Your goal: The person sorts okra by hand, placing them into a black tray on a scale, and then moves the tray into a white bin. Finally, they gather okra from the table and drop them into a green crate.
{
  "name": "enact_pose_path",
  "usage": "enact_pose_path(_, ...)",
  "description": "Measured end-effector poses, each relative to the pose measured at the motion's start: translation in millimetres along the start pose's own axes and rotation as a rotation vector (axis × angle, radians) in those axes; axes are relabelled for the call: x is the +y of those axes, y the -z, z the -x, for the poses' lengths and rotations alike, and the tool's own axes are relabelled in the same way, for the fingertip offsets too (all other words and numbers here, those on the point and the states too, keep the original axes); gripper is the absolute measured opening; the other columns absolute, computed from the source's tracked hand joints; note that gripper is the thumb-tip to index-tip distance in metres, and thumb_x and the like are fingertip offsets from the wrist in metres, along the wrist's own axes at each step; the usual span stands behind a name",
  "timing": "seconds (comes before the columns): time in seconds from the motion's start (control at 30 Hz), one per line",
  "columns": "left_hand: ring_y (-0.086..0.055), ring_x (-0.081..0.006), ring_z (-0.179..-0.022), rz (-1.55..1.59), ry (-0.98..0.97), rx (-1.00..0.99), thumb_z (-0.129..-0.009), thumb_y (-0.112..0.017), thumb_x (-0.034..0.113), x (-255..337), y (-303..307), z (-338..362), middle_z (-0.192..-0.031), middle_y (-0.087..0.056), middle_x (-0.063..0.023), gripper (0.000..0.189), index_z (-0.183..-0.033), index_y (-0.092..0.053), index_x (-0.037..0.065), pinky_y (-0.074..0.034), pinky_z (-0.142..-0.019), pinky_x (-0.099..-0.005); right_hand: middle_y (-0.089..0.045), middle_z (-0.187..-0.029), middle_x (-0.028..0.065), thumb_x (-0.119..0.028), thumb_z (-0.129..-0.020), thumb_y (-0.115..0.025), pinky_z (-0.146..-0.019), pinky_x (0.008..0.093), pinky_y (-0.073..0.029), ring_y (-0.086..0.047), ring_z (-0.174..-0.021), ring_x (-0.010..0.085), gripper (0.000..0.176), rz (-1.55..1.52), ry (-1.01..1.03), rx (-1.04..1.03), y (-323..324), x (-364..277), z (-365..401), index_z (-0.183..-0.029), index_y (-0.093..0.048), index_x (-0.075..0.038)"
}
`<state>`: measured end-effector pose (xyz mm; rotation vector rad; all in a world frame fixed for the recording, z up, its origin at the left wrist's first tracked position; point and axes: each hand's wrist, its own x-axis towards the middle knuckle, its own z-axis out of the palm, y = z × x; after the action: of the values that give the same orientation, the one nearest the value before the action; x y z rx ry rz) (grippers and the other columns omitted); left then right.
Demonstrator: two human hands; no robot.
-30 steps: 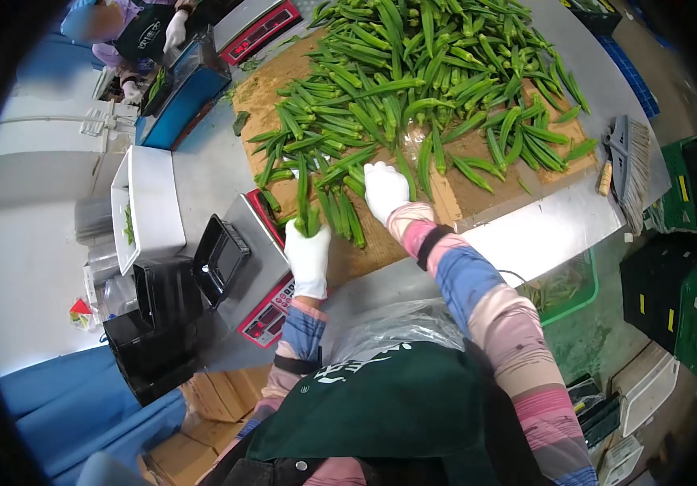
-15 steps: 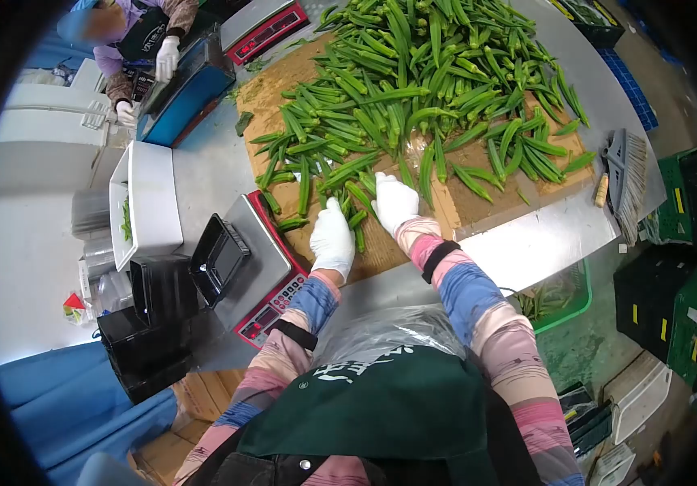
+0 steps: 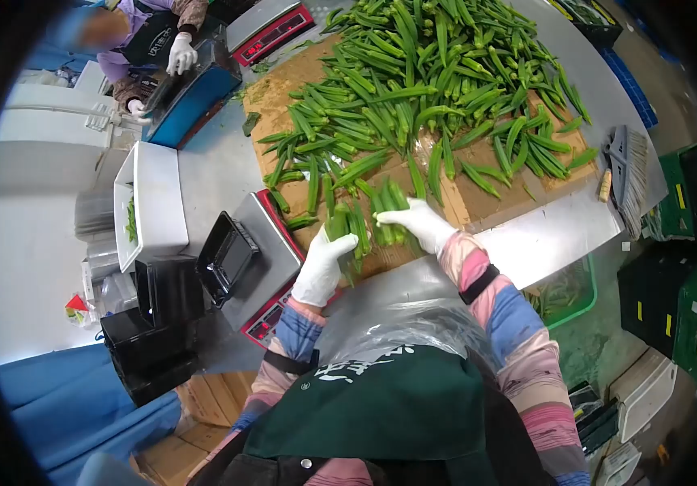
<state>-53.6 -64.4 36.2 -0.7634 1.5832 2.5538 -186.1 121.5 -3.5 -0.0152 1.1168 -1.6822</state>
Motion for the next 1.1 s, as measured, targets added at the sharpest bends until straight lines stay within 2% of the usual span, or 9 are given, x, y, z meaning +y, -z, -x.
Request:
enact_pose_path(0.07, -0.064, -0.0154, -0.104, 0.162, 0.060, -0.076, -0.092, -0.067, 0.006, 4.2, -13.9, 18.4, -0.123, -0.064, -0.0032, 0.052, -0.140, -0.050, 0.003, -0.053, -0.089, -0.0313, -0.066, -0.126, 0.0062, -0.010, -0.095, -0.069, -0.099, 0.0341, -0.050, -0.064, -0.113, 0.0183, 0.047, -0.111, 0.028, -0.036, -17.9, 7.8, 21.2, -0.140, -0.054, -0.004)
enact_pose_path(0.1, -0.064, -0.0159, -0.106, 0.230, 0.061, -0.079, -0.091, -0.067, 0.004, 6.9, -18.4, 23.2, -0.123, -0.064, -0.0053, 0.052, -0.140, -0.049, 0.002, -0.053, -0.090, -0.0310, -0.061, -0.135, 0.0075, -0.012, -0.097, -0.067, -0.105, 0.0327, -0.044, -0.058, -0.122, 0.0165, 0.051, -0.173, -0.002, -0.081, -26.8, -0.7, 36.3, -0.145, -0.050, -0.003)
enact_pose_path(0.33, -0.062, -0.0199, -0.117, 0.395, 0.096, -0.197, -0.094, -0.067, 0.007, 41.9, -18.4, 58.5, -0.133, -0.060, -0.0107, 0.058, -0.146, -0.043, -0.001, -0.053, -0.101, -0.0347, -0.056, -0.143, 0.0052, -0.018, -0.100, -0.064, -0.112, 0.0333, -0.036, -0.050, -0.132, 0.0160, 0.054, -0.145, 0.097, -0.154, -48.3, 10.5, 48.6, -0.149, -0.046, -0.005)
enact_pose_path(0.6, -0.060, -0.0123, -0.112, 0.009, -0.063, -0.051, -0.099, -0.067, 0.015, 93.7, 37.2, 88.6, -0.126, -0.063, -0.0050, 0.048, -0.140, -0.048, 0.000, -0.050, -0.097, -0.0301, -0.057, -0.141, 0.0034, -0.023, -0.104, -0.059, -0.106, 0.0338, -0.042, -0.053, -0.127, 0.0147, 0.045, -0.224, -0.050, -0.182, -157.4, 25.0, 22.6, -0.146, -0.049, -0.009)
enact_pose_path(0.73, -0.060, -0.0131, -0.110, -0.058, -0.098, 0.008, -0.098, -0.067, 0.015, 170.8, 69.0, 121.6, -0.124, -0.061, -0.0059, 0.046, -0.138, -0.050, 0.000, -0.051, -0.095, -0.0293, -0.062, -0.129, 0.0032, -0.028, -0.106, -0.057, -0.096, 0.0346, -0.050, -0.061, -0.114, 0.0172, 0.040, -0.199, 0.163, -0.246, -242.9, 41.2, -30.9, -0.142, -0.051, -0.012)
enact_pose_path(0.8, -0.060, -0.0134, -0.112, -0.426, -0.140, 0.104, -0.097, -0.070, 0.019, 198.2, 121.7, 119.9, -0.125, -0.063, -0.0086, 0.047, -0.136, -0.053, -0.001, -0.051, -0.095, -0.0294, -0.060, -0.133, 0.0034, -0.029, -0.106, -0.056, -0.101, 0.0353, -0.048, -0.059, -0.118, 0.0175, 0.043, -0.088, 0.099, -0.273, -284.7, 42.9, -58.6, -0.145, -0.047, -0.014)
enact_pose_path(0.9, -0.057, -0.0162, -0.120, -0.561, -0.156, 0.108, -0.100, -0.064, 0.028, 227.0, 156.0, 120.0, -0.132, -0.061, -0.0122, 0.052, -0.140, -0.051, -0.002, -0.047, -0.102, -0.0292, -0.046, -0.149, 0.0054, -0.030, -0.104, -0.058, -0.107, 0.0365, -0.044, -0.047, -0.134, 0.0168, 0.051, -0.172, 0.095, -0.289, -336.4, 41.6, -75.0, -0.148, -0.039, -0.011)
enact_pose_path(1.0, -0.048, -0.0190, -0.136, -0.996, -0.148, 0.132, -0.106, -0.053, 0.042, 215.0, 207.7, 105.4, -0.146, -0.054, -0.0140, 0.061, -0.151, -0.043, 0.002, -0.038, -0.112, -0.0338, -0.042, -0.152, 0.0058, -0.029, -0.104, -0.058, -0.109, 0.0371, -0.043, -0.045, -0.136, 0.0180, 0.053, 0.120, -0.140, -0.224, -335.2, 18.9, -54.9, -0.149, -0.039, -0.011)
enact_pose_path(1.1, -0.049, -0.0204, -0.138, -0.626, -0.055, 0.197, -0.105, -0.052, 0.047, 189.4, 209.8, 111.1, -0.146, -0.056, -0.0106, 0.062, -0.153, -0.043, 0.009, -0.035, -0.113, -0.0398, -0.049, -0.149, 0.0142, -0.027, -0.104, -0.057, -0.111, 0.0395, -0.043, -0.052, -0.133, 0.0234, 0.053, -0.077, 0.025, -0.369, -264.7, 35.1, -52.5, -0.147, -0.042, 0.001)
